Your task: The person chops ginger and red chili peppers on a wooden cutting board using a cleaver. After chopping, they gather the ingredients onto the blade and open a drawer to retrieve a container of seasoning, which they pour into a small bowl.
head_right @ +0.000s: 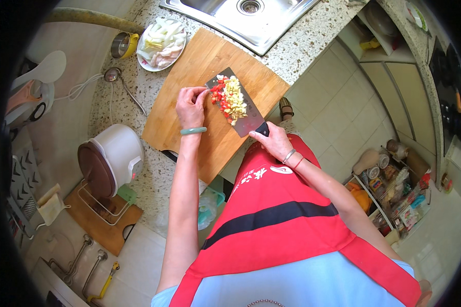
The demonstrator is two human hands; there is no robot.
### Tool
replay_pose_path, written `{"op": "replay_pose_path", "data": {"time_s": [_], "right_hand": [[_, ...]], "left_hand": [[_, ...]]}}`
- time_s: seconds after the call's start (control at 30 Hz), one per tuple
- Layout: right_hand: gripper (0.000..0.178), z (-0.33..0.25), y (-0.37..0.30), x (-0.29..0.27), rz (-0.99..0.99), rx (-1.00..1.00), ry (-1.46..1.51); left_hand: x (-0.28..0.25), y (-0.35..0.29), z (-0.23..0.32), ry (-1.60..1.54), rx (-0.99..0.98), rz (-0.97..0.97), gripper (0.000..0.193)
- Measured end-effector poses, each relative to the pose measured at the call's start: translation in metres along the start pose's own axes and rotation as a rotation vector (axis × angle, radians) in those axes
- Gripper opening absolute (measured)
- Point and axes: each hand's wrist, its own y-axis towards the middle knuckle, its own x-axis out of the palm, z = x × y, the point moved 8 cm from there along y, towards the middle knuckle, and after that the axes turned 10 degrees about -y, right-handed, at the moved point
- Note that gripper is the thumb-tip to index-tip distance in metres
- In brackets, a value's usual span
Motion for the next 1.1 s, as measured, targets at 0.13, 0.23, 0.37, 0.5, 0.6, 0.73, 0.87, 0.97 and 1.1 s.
{"op": "replay_pose_path", "data": {"time_s": [0.13, 0.23, 0.37, 0.5, 0.6, 0.73, 0.87, 0.97, 1.1], "right_hand": [[0.037, -0.007, -0.005, 0.003, -0.023, 0.009, 0.067], [0.035, -0.002, -0.004, 0.011, -0.062, 0.026, 0.132], [0.035, -0.014, -0.006, 0.014, -0.101, 0.075, 0.177], [0.037, -0.015, -0.006, 0.020, -0.094, 0.070, 0.219], [0.039, -0.004, -0.002, 0.024, -0.047, 0.070, 0.305], [0.039, -0.006, -0.005, 0.017, 0.073, 0.023, 0.272], [0.036, -0.003, -0.010, 0.017, 0.159, -0.095, 0.265], [0.034, -0.007, -0.015, 0.013, 0.219, -0.181, 0.116], [0.033, -0.019, -0.022, 0.011, 0.241, -0.194, 0.060]], "left_hand": [[0.005, 0.001, 0.006, 0.151, 0.035, -0.052, 0.009], [0.010, 0.001, 0.010, 0.080, 0.037, -0.099, 0.007], [-0.006, 0.003, 0.010, -0.089, -0.071, -0.005, 0.014], [-0.034, -0.004, -0.013, -0.114, -0.123, 0.062, 0.013], [-0.039, -0.009, -0.013, 0.029, -0.093, -0.001, 0.010], [-0.034, -0.015, -0.013, -0.003, -0.170, 0.014, 0.009], [-0.031, 0.004, -0.009, 0.114, -0.065, 0.045, 0.018], [-0.023, 0.036, -0.006, 0.313, 0.029, 0.012, 0.026], [-0.010, 0.064, -0.014, 0.501, 0.074, -0.078, 0.031]]}}
